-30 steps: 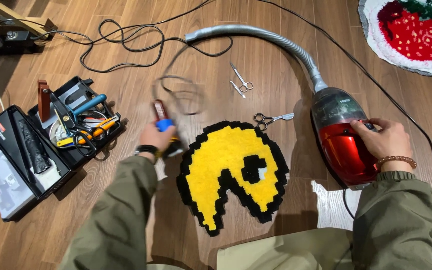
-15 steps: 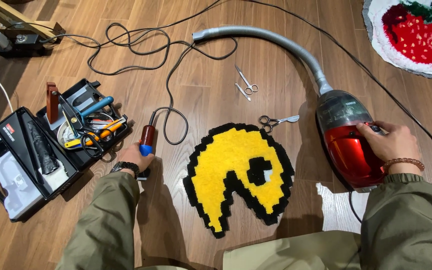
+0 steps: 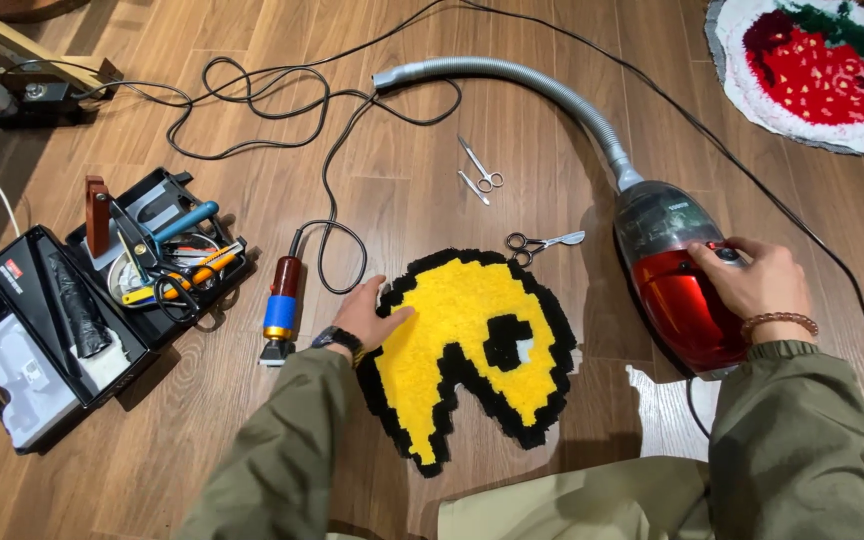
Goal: Trimming the surface of a handmade Pac-Man rug with an electric trimmer, vacuuming the loose fibers, and refining the edges with a pick.
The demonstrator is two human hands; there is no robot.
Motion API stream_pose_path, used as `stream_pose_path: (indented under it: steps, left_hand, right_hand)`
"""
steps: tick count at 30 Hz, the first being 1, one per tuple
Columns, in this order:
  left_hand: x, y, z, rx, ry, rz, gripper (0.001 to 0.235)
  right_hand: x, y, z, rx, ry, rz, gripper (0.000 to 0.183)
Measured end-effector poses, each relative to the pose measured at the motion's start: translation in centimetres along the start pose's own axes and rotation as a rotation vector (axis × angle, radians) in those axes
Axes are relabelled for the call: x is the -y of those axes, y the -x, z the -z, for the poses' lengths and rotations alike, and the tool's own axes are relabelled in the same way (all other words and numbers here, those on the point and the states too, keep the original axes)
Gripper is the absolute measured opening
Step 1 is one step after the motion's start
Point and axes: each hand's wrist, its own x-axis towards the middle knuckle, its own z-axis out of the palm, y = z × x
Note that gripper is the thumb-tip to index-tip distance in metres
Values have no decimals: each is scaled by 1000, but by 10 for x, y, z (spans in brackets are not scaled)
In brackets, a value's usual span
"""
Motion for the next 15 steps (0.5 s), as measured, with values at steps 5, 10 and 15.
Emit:
stream_pose_path:
  steps: [5, 10, 15]
  left_hand:
    - [-33, 5, -4, 20, 171, 228, 63]
    - [13, -6, -42, 31, 423, 239, 33]
    - [57, 21, -50, -292, 588, 408, 48]
  right_hand:
    - [0, 2, -1, -13, 27, -4, 61]
    - [-4, -4, -4, -1, 54, -24, 62]
    - [-10, -7, -8, -30, 66, 18, 65]
